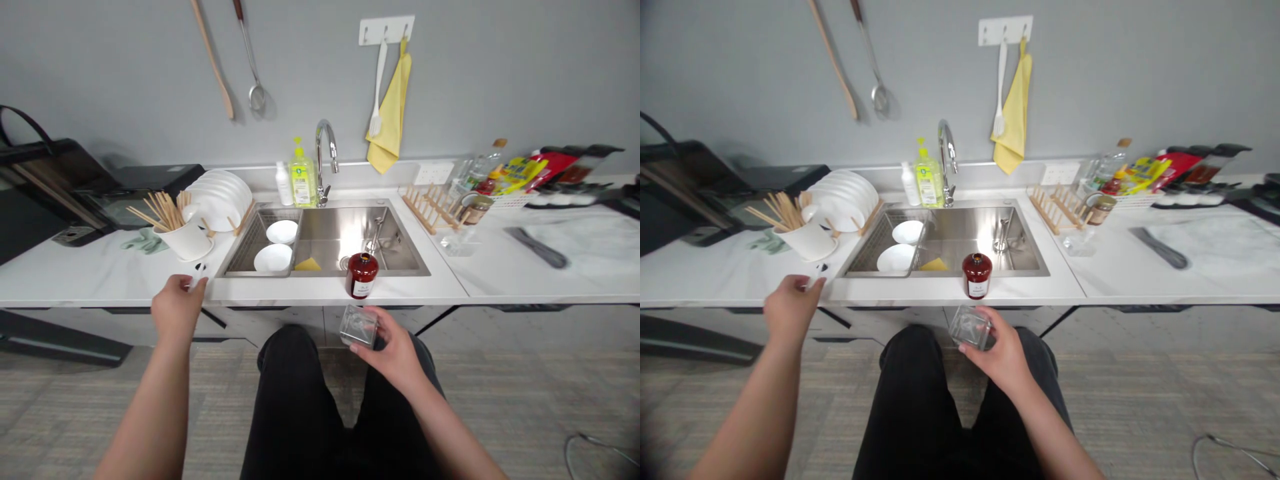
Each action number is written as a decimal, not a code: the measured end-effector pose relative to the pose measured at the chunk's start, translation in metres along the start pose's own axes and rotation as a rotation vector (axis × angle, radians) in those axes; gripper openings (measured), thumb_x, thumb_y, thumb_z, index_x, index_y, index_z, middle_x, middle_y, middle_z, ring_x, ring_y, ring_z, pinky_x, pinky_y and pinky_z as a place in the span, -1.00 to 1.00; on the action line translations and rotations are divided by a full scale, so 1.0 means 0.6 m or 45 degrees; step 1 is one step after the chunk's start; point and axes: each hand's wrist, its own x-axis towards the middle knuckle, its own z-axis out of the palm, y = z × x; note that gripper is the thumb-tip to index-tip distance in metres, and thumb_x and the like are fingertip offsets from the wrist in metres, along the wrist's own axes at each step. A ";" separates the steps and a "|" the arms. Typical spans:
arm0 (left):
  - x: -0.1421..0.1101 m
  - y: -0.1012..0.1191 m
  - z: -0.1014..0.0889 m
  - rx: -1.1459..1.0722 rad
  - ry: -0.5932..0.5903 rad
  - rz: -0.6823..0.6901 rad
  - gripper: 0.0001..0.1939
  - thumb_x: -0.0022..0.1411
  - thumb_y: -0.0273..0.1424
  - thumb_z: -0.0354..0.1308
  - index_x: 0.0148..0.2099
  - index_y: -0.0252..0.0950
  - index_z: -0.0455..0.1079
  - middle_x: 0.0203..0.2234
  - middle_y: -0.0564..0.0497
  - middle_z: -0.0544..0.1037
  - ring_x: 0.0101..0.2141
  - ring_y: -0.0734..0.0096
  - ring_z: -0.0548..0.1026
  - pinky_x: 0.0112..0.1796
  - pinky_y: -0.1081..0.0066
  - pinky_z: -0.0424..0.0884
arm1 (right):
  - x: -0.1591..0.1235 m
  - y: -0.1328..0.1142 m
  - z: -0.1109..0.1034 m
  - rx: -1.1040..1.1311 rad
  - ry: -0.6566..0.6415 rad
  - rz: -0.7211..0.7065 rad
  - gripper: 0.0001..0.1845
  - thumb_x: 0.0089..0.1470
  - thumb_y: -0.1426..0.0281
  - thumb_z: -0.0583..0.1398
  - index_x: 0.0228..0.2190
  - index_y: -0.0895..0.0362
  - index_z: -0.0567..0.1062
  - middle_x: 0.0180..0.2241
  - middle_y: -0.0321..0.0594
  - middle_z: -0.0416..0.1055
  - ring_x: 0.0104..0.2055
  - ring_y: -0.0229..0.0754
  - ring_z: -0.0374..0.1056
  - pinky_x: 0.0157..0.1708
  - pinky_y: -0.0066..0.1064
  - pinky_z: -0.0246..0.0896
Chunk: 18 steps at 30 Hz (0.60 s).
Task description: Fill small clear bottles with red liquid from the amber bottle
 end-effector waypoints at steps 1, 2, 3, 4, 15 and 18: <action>0.012 0.000 0.008 0.038 -0.030 -0.012 -0.45 0.33 0.12 0.28 0.09 -0.21 0.58 -0.13 -0.15 0.73 -0.11 -0.09 0.64 -0.07 0.14 0.49 | 0.001 0.001 0.002 -0.008 0.002 0.008 -0.21 -0.02 0.21 0.59 0.22 0.01 0.56 0.17 0.00 0.70 0.03 0.17 0.73 0.13 0.03 0.70; 0.021 0.001 0.018 0.050 -0.064 -0.027 -0.45 0.34 0.12 0.27 0.10 -0.20 0.57 -0.09 -0.16 0.74 -0.08 -0.11 0.65 -0.05 0.13 0.49 | 0.002 0.002 0.004 -0.013 0.005 0.016 -0.20 -0.03 0.21 0.59 0.22 0.01 0.56 0.16 0.00 0.70 0.02 0.17 0.74 0.11 0.03 0.70; 0.028 0.005 0.028 0.054 -0.093 -0.036 -0.45 0.35 0.12 0.27 0.11 -0.20 0.57 -0.06 -0.18 0.74 -0.07 -0.11 0.65 -0.04 0.13 0.49 | 0.003 0.003 0.005 -0.015 0.008 0.021 -0.20 -0.04 0.21 0.59 0.22 0.01 0.57 0.16 0.00 0.70 0.02 0.17 0.74 0.11 0.03 0.71; 0.034 0.009 0.038 0.054 -0.116 -0.039 -0.46 0.35 0.11 0.27 0.11 -0.20 0.57 -0.03 -0.19 0.74 -0.06 -0.12 0.65 -0.04 0.12 0.49 | 0.003 0.004 0.005 -0.012 0.008 0.024 -0.20 -0.04 0.22 0.59 0.22 0.01 0.57 0.17 0.00 0.70 0.02 0.18 0.74 0.11 0.03 0.71; 0.057 -0.008 0.106 0.147 -0.004 0.233 -0.52 0.42 -0.04 0.15 0.13 -0.32 0.50 -0.12 -0.30 0.65 -0.08 -0.17 0.61 -0.05 0.07 0.49 | 0.005 0.014 0.002 -0.009 -0.009 0.048 -0.20 -0.01 0.21 0.59 0.24 -0.01 0.56 0.18 0.00 0.68 0.04 0.17 0.73 0.16 0.05 0.69; 0.060 -0.018 0.110 0.182 0.024 0.363 -0.48 0.47 -0.08 0.09 0.20 -0.39 0.46 -0.04 -0.36 0.61 -0.03 -0.19 0.59 0.02 0.05 0.49 | 0.005 0.012 0.008 0.003 -0.008 0.046 -0.20 -0.02 0.21 0.59 0.23 0.00 0.56 0.19 0.01 0.68 0.03 0.17 0.73 0.13 0.05 0.71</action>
